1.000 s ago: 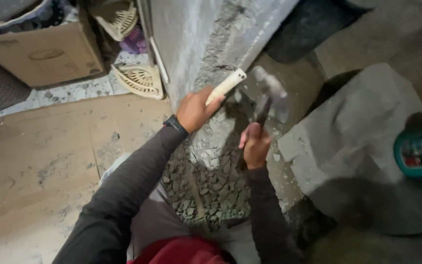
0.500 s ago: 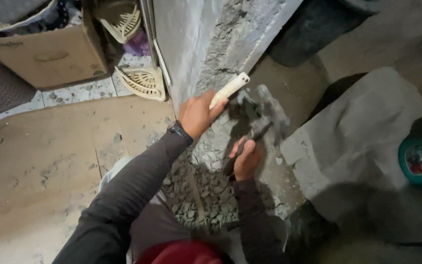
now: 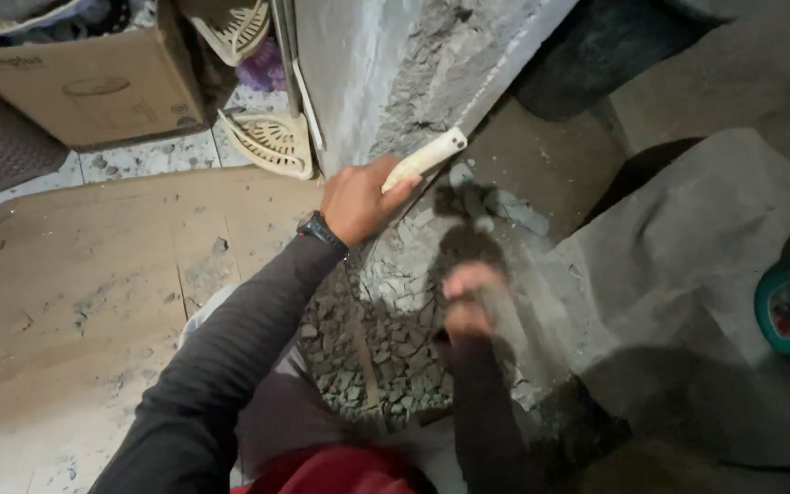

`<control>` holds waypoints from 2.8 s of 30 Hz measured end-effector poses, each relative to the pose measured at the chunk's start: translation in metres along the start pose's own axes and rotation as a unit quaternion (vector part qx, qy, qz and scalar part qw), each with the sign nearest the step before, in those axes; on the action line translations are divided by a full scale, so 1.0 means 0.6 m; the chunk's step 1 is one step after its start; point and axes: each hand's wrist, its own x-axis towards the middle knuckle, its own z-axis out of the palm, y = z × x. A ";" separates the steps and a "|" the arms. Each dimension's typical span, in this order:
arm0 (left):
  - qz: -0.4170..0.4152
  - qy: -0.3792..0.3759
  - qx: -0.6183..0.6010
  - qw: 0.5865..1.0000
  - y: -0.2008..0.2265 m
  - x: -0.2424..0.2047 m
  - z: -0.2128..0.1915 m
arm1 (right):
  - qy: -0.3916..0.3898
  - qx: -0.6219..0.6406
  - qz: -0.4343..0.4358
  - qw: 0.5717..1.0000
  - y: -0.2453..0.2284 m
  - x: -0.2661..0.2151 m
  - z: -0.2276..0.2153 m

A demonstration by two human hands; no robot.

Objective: Chipping away concrete from a wall using a hammer and a chisel-like tool

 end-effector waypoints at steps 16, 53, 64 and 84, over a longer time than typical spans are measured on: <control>-0.024 -0.005 -0.048 0.999 0.002 0.006 0.009 | -0.136 -0.408 -0.077 0.900 0.172 -0.055 -0.132; -0.043 -0.014 -0.060 0.997 0.007 0.002 0.024 | -0.008 0.082 0.070 0.994 0.034 0.009 -0.032; -0.077 -0.024 -0.092 0.993 0.029 -0.003 0.016 | 0.027 -0.025 0.019 0.999 -0.036 0.041 -0.005; -0.117 -0.044 -0.053 0.991 0.076 -0.008 0.004 | -0.023 -0.227 0.322 0.919 -0.041 0.000 0.022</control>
